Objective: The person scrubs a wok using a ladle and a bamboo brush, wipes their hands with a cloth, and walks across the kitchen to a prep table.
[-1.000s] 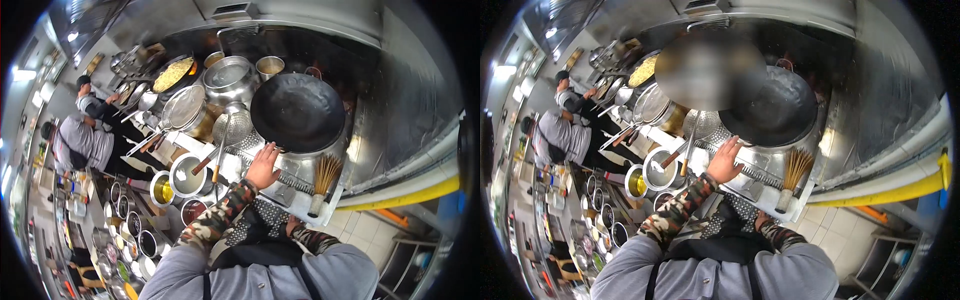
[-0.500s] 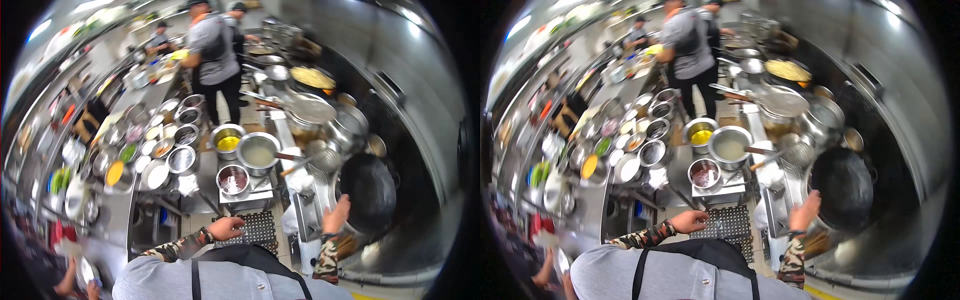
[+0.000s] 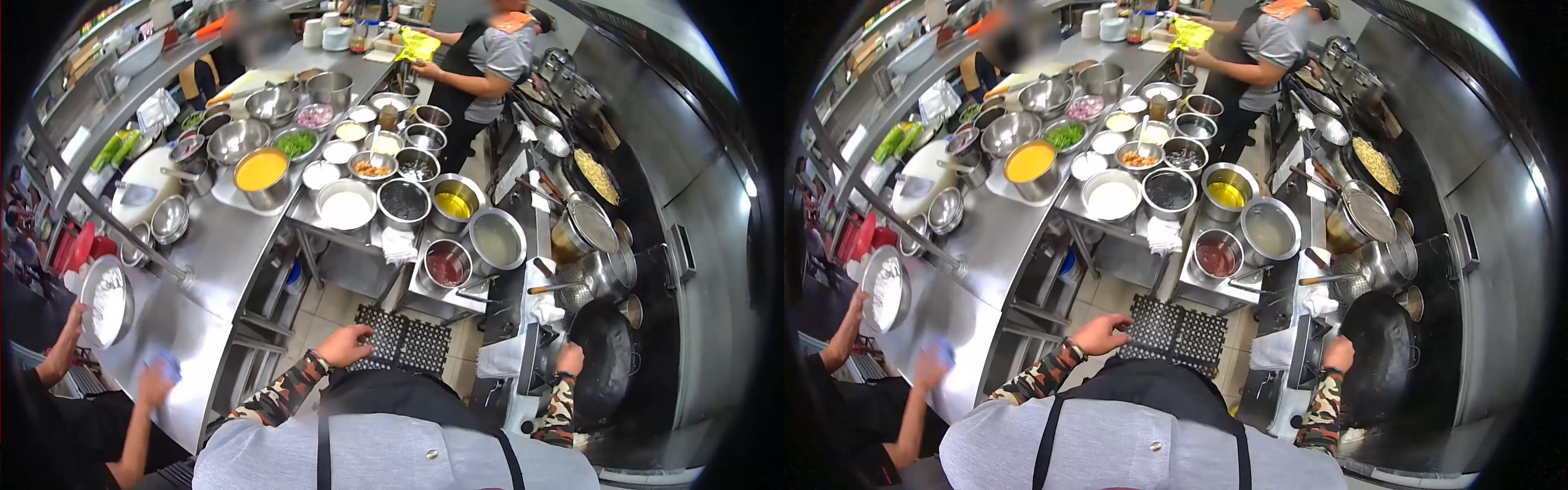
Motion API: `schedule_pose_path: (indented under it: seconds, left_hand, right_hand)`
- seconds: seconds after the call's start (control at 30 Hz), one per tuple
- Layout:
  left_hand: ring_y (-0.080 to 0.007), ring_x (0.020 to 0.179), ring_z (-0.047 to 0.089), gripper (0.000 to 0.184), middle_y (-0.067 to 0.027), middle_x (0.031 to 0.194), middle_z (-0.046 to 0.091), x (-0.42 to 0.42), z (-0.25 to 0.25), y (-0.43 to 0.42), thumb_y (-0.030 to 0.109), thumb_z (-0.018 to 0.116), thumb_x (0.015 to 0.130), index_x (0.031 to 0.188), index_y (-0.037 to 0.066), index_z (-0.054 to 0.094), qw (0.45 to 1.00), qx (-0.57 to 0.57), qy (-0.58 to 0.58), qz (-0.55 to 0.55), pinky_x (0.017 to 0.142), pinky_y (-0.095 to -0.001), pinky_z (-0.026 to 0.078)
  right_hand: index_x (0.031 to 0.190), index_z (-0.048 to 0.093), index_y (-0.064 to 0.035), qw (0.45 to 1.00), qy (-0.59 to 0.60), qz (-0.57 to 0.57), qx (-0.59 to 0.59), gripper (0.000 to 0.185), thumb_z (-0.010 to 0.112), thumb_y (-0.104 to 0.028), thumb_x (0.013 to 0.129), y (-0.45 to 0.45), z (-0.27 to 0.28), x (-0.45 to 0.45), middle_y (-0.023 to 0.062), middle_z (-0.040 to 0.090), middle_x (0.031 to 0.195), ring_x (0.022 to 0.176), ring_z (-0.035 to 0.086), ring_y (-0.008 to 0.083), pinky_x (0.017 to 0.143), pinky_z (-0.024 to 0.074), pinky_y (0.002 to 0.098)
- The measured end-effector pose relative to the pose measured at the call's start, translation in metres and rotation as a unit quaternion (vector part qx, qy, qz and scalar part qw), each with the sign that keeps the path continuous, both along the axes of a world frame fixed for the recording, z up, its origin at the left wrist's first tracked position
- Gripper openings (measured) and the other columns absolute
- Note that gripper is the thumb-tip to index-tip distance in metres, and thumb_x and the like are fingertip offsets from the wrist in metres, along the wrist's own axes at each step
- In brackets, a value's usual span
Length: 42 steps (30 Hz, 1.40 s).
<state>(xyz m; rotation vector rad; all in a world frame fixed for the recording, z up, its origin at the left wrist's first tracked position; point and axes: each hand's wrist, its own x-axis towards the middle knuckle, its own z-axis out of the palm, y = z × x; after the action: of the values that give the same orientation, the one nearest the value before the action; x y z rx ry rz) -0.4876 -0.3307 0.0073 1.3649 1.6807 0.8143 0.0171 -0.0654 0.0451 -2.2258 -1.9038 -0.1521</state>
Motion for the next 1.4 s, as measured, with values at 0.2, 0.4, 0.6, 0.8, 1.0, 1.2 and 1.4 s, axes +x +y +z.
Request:
schedule_pose_path:
  seconds: [0.2, 0.4, 0.6, 0.8, 1.0, 1.2, 1.4]
  left_hand:
    - [-0.0315, 0.099, 0.063, 0.043, -0.0184, 0.107, 0.064, -0.035, 0.008, -0.038, 0.025, 0.065, 0.082, 0.117, 0.002, 0.058, 0.999, 0.039, 0.024, 0.013, 0.086, -0.0383, 0.05]
    - [-0.0335, 0.104, 0.06, 0.046, -0.0199, 0.113, 0.062, -0.044, 0.027, -0.141, 0.027, 0.064, 0.08, 0.118, 0.001, 0.058, 0.98, 0.013, 0.057, 0.189, 0.091, -0.0404, 0.048]
    - [-0.0339, 0.102, 0.062, 0.049, -0.0206, 0.11, 0.063, 0.043, 0.016, -0.256, 0.03, 0.065, 0.079, 0.118, 0.0, 0.058, 0.885, -0.066, 0.114, 0.447, 0.087, -0.0403, 0.05]
    - [-0.0366, 0.105, 0.06, 0.053, -0.0221, 0.111, 0.063, 0.158, -0.003, -0.362, 0.035, 0.066, 0.078, 0.117, 0.0, 0.059, 0.831, -0.239, 0.056, 0.499, 0.091, -0.042, 0.047]
    - [-0.0364, 0.104, 0.06, 0.051, -0.0216, 0.109, 0.064, 0.23, -0.047, -0.454, 0.036, 0.068, 0.077, 0.112, 0.0, 0.062, 0.742, -0.198, 0.007, 0.641, 0.089, -0.0423, 0.048]
    - [-0.0402, 0.1, 0.06, 0.051, -0.0236, 0.106, 0.064, 0.256, -0.085, -0.561, 0.039, 0.068, 0.076, 0.11, 0.002, 0.064, 0.776, -0.254, -0.009, 0.578, 0.087, -0.044, 0.048]
    - [-0.0384, 0.104, 0.061, 0.054, -0.0249, 0.11, 0.064, 0.24, -0.066, -0.697, 0.038, 0.071, 0.073, 0.109, -0.002, 0.063, 0.734, -0.328, -0.001, 0.594, 0.087, -0.0435, 0.049]
  right_hand:
    - [0.092, 0.067, 0.0016, 0.998, 0.008, 0.047, 0.035, 0.027, 0.06, -0.024, 0.085, -0.023, -0.003, -0.076, 0.0269, 0.065, 0.09, 0.089, 0.062, 0.0445, 0.079, 0.0487, 0.0517]
    - [0.12, 0.052, -0.0092, 0.966, -0.241, 0.077, -0.058, 0.046, 0.063, -0.029, 0.08, -0.022, 0.036, -0.159, 0.017, 0.056, 0.121, 0.103, 0.06, 0.0359, 0.084, 0.0491, 0.049]
    - [0.137, 0.042, -0.0022, 0.712, -0.159, 0.634, -0.259, 0.074, 0.071, -0.032, 0.076, -0.056, -0.073, -0.314, 0.0241, 0.04, 0.141, 0.127, 0.043, 0.0392, 0.105, 0.0379, 0.0425]
    - [0.136, 0.044, -0.0029, 0.526, -0.131, 0.773, -0.329, 0.072, 0.068, -0.036, 0.077, -0.173, -0.108, -0.409, 0.0253, 0.043, 0.139, 0.126, 0.046, 0.0371, 0.103, 0.0395, 0.0395]
    - [0.12, 0.056, -0.0007, 0.399, -0.302, 0.798, -0.336, 0.058, 0.066, -0.038, 0.078, -0.293, -0.114, -0.421, 0.0237, 0.06, 0.117, 0.109, 0.058, 0.0371, 0.093, 0.047, 0.0433]
    - [0.113, 0.06, -0.005, 0.357, -0.342, 0.794, -0.353, 0.048, 0.065, -0.036, 0.077, -0.422, -0.117, -0.418, 0.0199, 0.067, 0.1, 0.097, 0.062, 0.039, 0.085, 0.0495, 0.0467]
    - [0.108, 0.06, -0.0009, 0.383, -0.211, 0.83, -0.345, 0.044, 0.065, -0.032, 0.077, -0.514, -0.1, -0.425, 0.0204, 0.066, 0.097, 0.095, 0.063, 0.0379, 0.084, 0.0498, 0.0459]
